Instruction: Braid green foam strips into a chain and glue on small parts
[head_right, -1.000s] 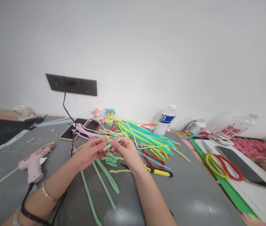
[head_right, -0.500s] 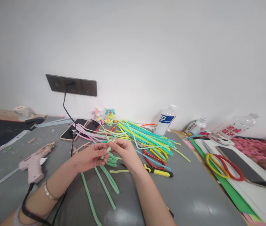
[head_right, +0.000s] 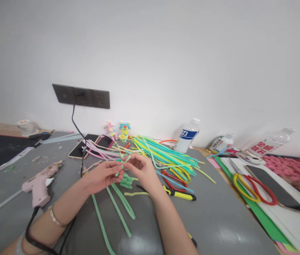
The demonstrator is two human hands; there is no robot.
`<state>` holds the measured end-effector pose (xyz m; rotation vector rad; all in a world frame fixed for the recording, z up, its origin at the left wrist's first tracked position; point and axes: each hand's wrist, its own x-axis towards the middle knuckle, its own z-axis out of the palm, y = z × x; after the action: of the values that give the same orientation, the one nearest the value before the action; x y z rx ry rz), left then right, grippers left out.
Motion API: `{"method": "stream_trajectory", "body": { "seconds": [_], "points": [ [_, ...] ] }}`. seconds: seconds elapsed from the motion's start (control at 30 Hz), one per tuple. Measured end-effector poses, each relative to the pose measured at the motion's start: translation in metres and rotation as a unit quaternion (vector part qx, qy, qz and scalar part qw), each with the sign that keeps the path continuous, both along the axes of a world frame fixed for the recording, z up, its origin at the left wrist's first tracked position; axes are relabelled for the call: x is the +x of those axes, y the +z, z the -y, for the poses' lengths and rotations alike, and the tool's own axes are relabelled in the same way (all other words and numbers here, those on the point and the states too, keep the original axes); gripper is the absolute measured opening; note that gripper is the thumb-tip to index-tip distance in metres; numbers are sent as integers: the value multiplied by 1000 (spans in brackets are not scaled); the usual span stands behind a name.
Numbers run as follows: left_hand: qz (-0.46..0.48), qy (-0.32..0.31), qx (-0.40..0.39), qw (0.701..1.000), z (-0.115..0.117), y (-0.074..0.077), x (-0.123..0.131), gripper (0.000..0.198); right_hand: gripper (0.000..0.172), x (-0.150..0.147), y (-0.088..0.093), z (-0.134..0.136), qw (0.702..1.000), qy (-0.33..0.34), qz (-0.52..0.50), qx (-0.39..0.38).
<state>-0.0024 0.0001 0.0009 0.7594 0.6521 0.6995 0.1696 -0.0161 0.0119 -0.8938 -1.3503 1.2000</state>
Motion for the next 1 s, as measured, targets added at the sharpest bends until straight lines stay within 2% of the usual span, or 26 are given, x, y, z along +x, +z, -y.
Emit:
{"method": "stream_trajectory", "body": {
  "seconds": [0.17, 0.33, 0.47, 0.6, 0.73, 0.83, 1.0],
  "points": [
    [-34, -17, 56, 998, 0, 1, -4, 28, 17, 5, 0, 0, 997, -14, 55, 44],
    [-81, -59, 93, 991, 0, 1, -7, 26, 16, 11, 5, 3, 993, 107, 58, -2],
    [-73, -82, 97, 989, 0, 1, -7, 26, 18, 9, 4, 3, 992, 119, 30, -29],
    [-63, -61, 73, 994, 0, 2, -5, 28, 17, 5, 3, 3, 995, 97, 16, -8],
    [-53, -46, 44, 997, 0, 2, -4, 30, 18, 3, 5, 5, 996, 63, 54, 31],
    [-52, -31, 37, 997, -1, 0, -2, 30, 14, 2, 7, 5, 989, 8, 103, 103],
    [-36, 5, 29, 999, -2, -4, 0, 30, 4, 1, 7, 5, 959, -71, 175, 211]
  ]
}}
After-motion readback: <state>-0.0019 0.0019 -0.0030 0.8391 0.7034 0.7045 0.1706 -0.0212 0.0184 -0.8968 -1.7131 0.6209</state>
